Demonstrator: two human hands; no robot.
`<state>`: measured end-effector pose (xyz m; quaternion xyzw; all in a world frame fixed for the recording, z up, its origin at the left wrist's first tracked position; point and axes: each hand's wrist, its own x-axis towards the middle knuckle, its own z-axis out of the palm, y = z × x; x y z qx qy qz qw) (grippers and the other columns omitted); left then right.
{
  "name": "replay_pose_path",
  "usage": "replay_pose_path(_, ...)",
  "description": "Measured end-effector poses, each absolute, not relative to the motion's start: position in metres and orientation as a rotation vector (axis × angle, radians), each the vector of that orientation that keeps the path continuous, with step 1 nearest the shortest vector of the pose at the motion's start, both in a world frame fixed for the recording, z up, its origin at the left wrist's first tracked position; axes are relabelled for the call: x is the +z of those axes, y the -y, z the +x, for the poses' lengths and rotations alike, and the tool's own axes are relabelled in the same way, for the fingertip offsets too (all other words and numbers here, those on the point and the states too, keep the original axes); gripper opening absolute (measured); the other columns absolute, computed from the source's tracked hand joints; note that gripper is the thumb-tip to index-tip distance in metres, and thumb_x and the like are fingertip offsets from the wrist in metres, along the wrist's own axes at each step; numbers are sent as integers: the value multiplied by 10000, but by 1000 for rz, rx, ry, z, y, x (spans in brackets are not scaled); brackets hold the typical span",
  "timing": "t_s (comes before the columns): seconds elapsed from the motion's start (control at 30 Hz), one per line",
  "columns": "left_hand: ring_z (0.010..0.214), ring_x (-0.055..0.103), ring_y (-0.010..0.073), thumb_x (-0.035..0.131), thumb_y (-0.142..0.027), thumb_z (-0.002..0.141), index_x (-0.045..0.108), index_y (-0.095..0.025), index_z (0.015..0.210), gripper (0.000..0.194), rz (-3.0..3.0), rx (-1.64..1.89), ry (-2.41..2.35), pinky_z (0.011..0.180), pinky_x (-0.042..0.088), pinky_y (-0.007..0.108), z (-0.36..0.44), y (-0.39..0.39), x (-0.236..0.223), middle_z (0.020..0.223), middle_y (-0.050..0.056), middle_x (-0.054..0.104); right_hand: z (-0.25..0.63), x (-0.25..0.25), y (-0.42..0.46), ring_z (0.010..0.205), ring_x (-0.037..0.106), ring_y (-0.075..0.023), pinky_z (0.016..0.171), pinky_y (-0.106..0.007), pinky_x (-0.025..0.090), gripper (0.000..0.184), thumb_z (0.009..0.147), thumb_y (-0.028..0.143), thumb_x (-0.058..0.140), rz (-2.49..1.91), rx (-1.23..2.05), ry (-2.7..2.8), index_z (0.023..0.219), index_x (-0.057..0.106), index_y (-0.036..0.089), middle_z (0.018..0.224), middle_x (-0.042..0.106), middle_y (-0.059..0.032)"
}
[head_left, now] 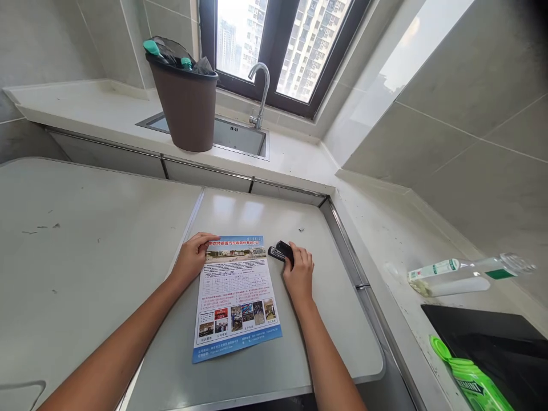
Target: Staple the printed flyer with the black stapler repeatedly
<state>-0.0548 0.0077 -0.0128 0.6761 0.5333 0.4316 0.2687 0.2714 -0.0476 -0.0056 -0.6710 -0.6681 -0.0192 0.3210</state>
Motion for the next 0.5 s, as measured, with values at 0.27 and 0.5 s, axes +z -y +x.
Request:
replay_pose_path(0.27,1079,681,233,479,-280,978,721,-259,1216,341,1786,1137,-1504,969,532,365,-49,-4,-7,1237,31,725,278,-14,40,1074,531,-293,978,-466,474,424,913,134,503,-1684,75,1704,1321,587,212,1162,637,-104)
replay_pose_path(0.5,1129,642,259,494,-305,965,683,-242,1196,305,1836,1171,-1533,1010,502,416,-49,-6,-8,1241,66,682,274,-10,43,1040,524,-288,937,-458,477,381,906,99,488,-1662,31,1715,1245,618,213,1103,640,-99)
